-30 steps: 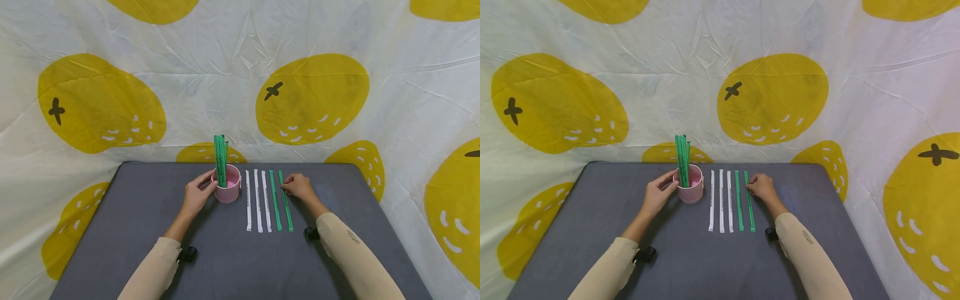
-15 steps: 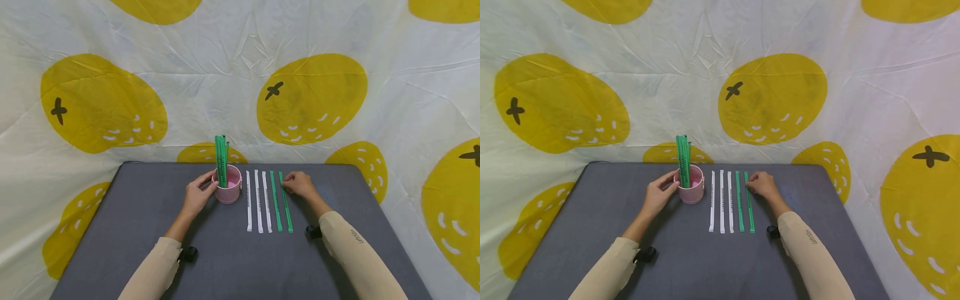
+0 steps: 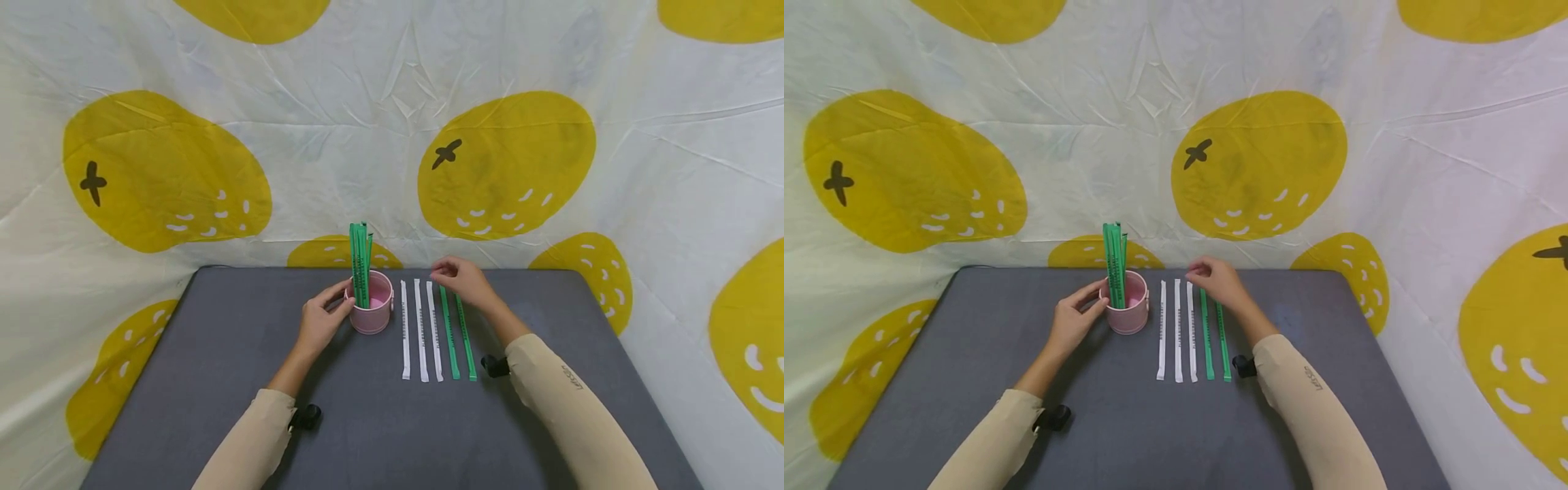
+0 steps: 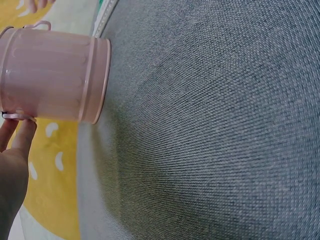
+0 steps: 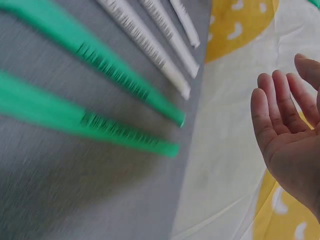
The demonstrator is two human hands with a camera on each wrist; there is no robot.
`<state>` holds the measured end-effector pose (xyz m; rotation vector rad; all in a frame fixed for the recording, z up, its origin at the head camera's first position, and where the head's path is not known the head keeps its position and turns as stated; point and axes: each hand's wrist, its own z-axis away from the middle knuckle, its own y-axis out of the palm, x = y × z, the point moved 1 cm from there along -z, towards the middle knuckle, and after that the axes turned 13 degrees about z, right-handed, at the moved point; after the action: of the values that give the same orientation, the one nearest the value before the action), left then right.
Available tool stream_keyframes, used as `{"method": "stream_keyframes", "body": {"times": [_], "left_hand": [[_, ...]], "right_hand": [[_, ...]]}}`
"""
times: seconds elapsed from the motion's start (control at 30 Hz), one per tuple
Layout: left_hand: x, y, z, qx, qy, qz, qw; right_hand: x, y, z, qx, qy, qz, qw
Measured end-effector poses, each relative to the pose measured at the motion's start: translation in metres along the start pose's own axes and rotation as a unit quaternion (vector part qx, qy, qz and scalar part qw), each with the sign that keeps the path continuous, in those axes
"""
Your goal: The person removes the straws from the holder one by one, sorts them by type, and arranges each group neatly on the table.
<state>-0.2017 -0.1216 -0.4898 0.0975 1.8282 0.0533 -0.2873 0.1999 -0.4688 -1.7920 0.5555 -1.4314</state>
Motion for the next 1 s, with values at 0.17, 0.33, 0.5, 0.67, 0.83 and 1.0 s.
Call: {"method": "stream_keyframes", "body": {"times": [0.17, 0.33, 0.5, 0.67, 0.83, 1.0], "left_hand": [[0.0, 0.001, 0.0, -0.002, 0.002, 0.004, 1.0], [0.0, 0.001, -0.001, -0.003, 0.003, -0.003, 1.0], [-0.001, 0.0, 0.0, -0.001, 0.008, -0.001, 1.0], [-0.001, -0.003, 0.003, 0.0, 0.002, -0.001, 1.0], [-0.002, -0.005, 0.004, 0.011, -0.001, -0.004, 0.9999], [0.0, -0.006, 0.005, 0.017, 0.008, -0.009, 0.9998]], "right_hand": [[0.022, 0.01, -0.013, -0.005, -0.013, -0.033, 0.999], [0.048, 0.019, -0.026, -0.006, -0.023, -0.064, 0.998], [0.07, 0.032, -0.039, -0.003, -0.03, -0.1, 0.995], [0.085, 0.047, -0.047, -0.013, -0.026, -0.115, 0.993], [0.097, 0.058, -0.052, -0.025, -0.03, -0.114, 0.993], [0.103, 0.064, -0.054, -0.035, -0.018, -0.112, 0.993]]}}
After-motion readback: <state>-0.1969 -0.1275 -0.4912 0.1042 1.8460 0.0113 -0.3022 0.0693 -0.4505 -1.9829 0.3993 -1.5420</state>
